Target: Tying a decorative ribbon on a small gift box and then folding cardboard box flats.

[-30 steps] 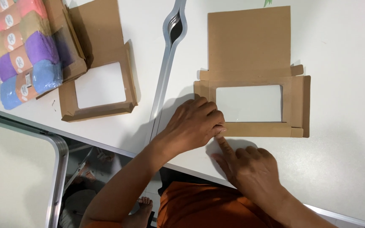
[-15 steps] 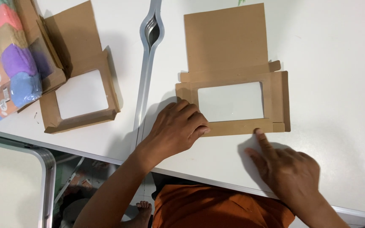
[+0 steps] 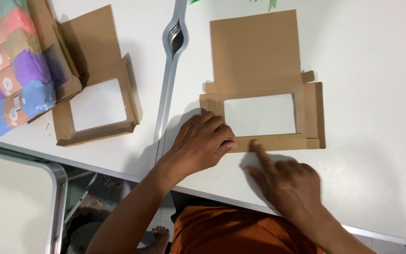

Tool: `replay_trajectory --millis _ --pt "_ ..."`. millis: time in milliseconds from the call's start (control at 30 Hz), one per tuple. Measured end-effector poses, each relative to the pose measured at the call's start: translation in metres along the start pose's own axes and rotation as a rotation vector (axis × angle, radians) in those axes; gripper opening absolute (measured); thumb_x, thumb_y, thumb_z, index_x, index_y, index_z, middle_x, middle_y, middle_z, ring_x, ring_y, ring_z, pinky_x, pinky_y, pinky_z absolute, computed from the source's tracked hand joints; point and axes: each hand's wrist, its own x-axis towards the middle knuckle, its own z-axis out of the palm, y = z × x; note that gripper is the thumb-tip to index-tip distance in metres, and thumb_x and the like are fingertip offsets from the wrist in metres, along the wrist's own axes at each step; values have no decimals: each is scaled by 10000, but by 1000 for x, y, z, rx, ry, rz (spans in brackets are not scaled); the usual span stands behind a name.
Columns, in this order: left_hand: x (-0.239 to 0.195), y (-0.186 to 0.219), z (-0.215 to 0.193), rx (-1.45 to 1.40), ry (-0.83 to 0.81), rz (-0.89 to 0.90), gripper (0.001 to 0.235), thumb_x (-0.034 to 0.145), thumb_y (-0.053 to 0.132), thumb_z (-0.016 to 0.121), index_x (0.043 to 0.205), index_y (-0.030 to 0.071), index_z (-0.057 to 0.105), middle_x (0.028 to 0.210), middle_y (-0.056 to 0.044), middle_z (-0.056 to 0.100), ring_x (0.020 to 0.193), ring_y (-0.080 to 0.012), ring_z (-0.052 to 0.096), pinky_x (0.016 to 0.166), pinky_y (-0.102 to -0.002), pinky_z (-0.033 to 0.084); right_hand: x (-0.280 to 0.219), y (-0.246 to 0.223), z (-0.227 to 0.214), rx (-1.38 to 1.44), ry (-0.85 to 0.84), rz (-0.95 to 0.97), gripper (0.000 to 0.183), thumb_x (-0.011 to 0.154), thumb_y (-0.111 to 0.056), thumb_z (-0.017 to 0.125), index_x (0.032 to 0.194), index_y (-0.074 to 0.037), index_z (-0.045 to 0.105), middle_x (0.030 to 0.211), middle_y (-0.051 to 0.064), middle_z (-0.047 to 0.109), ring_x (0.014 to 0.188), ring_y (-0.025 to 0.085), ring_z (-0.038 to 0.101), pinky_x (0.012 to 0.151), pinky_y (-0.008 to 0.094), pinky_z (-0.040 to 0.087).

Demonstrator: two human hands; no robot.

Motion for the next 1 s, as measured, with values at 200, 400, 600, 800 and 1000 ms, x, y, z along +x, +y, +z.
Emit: replay_trajectory --millis 200,400,600,800,1000 --pt "-3 0 5 31 14 -15 168 976 274 706 869 149 673 891 5 609 892 -244 544 669 -408 493 -2 -2 7 6 -61 -6 732 951 -637 652 1522 -189 554 456 -5 466 389 182 445 357 391 348" --pt "1 2 -1 -7 69 33 155 956 209 731 844 127 661 822 -9 589 816 -239 541 657 -396 482 -23 23 11 -63 -85 52 765 956 -680 649 1571 -246 514 454 -25 430 375 142 377 371 355 302" --pt "2 5 -3 -11 68 12 167 971 201 707 826 148 644 822 1 583 818 -231 528 709 -399 479 -33 44 4 -148 -32 77 779 954 -691 693 1534 -179 608 492 -37 472 384 136 424 391 337 316" --pt "3 6 -3 1 80 33 156 964 203 712 834 151 645 838 2 603 804 -234 532 686 -405 463 -45 57 5 -259 -57 126 724 969 -695 656 1504 -207 646 502 -40 507 389 157 479 392 333 316" --pt "0 7 -2 -14 58 -24 163 978 205 675 823 164 643 833 28 587 822 -219 531 736 -398 473 -53 58 2 -247 -40 169 714 974 -639 722 1519 -183 647 483 -48 461 386 140 424 410 312 263"
